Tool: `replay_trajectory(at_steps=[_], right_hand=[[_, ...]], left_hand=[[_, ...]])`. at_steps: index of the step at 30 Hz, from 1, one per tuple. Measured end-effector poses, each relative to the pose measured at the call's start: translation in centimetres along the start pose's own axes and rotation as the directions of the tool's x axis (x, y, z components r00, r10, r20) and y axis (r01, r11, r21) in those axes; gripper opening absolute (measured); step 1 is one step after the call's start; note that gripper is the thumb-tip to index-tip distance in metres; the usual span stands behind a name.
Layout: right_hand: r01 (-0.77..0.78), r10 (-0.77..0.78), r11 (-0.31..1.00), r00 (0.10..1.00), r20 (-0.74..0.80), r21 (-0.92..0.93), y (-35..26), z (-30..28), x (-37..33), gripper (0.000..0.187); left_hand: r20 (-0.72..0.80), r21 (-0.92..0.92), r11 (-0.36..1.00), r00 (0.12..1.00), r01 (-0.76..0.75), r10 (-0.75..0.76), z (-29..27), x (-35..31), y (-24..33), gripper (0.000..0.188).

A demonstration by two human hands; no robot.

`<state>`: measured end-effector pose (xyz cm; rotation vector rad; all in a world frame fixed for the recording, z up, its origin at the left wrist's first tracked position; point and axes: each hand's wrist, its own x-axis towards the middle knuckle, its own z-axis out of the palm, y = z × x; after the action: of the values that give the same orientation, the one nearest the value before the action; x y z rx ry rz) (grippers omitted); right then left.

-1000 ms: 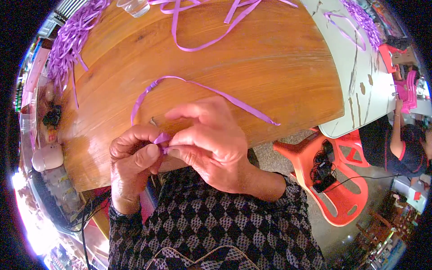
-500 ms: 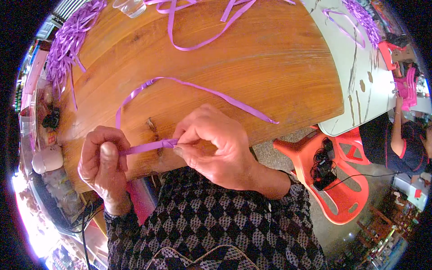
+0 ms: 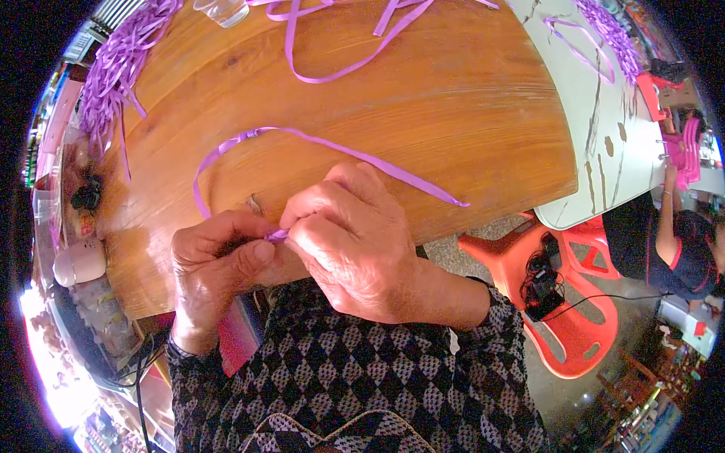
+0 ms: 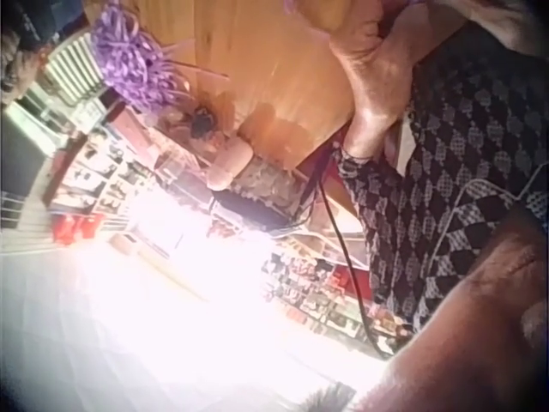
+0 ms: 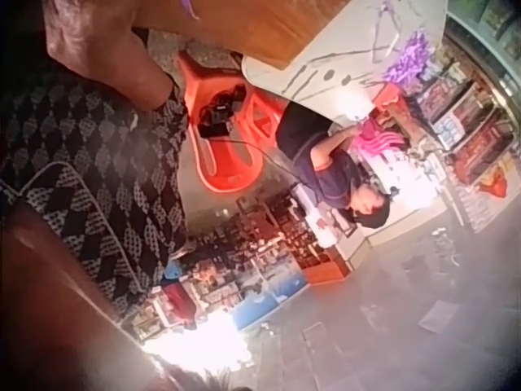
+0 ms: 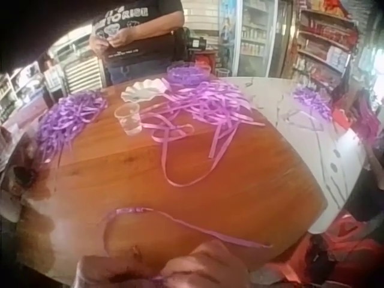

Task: The person ties knots in purple ribbons by hand, using their fingers to loop and pull the material into small, tight bundles. They repeat this process along the length of each ribbon before setting it aside on the wooden table.

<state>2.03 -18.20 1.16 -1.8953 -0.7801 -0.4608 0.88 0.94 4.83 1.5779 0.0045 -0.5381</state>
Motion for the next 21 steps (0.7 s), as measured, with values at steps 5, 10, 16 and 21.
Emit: replay_trajectory(at_steps=[5, 10, 16, 21], right_hand=[[0.009, -0.01, 1.0, 1.0, -0.021, -0.018, 0.2, -0.3, 0.3, 0.022], [-0.001, 0.002, 1.0, 0.998, -0.061, 0.018, 0.3, -0.3, 0.2, 0.021], [-0.04, 0.046, 0.994, 0.997, -0.055, 0.102, 0.3, -0.4, 0.3, 0.023], [0.006, -0.003, 0.998, 0.998, -0.059, 0.057, 0.7, -0.6, 0.1, 0.024]], left_hand=[[-0.062, -0.04, 0.997, 0.996, 0.062, -0.065, 0.9, 0.5, -0.1, 0.015], [-0.089, -0.104, 0.989, 0.99, 0.102, -0.111, 1.2, 0.8, -0.3, 0.015], [-0.083, 0.018, 0.972, 0.968, -0.234, 0.235, 1.2, 1.4, -1.2, 0.012], [-0.102, 0.009, 0.999, 0.994, 0.035, -0.034, 1.5, 0.7, 0.5, 0.012]])
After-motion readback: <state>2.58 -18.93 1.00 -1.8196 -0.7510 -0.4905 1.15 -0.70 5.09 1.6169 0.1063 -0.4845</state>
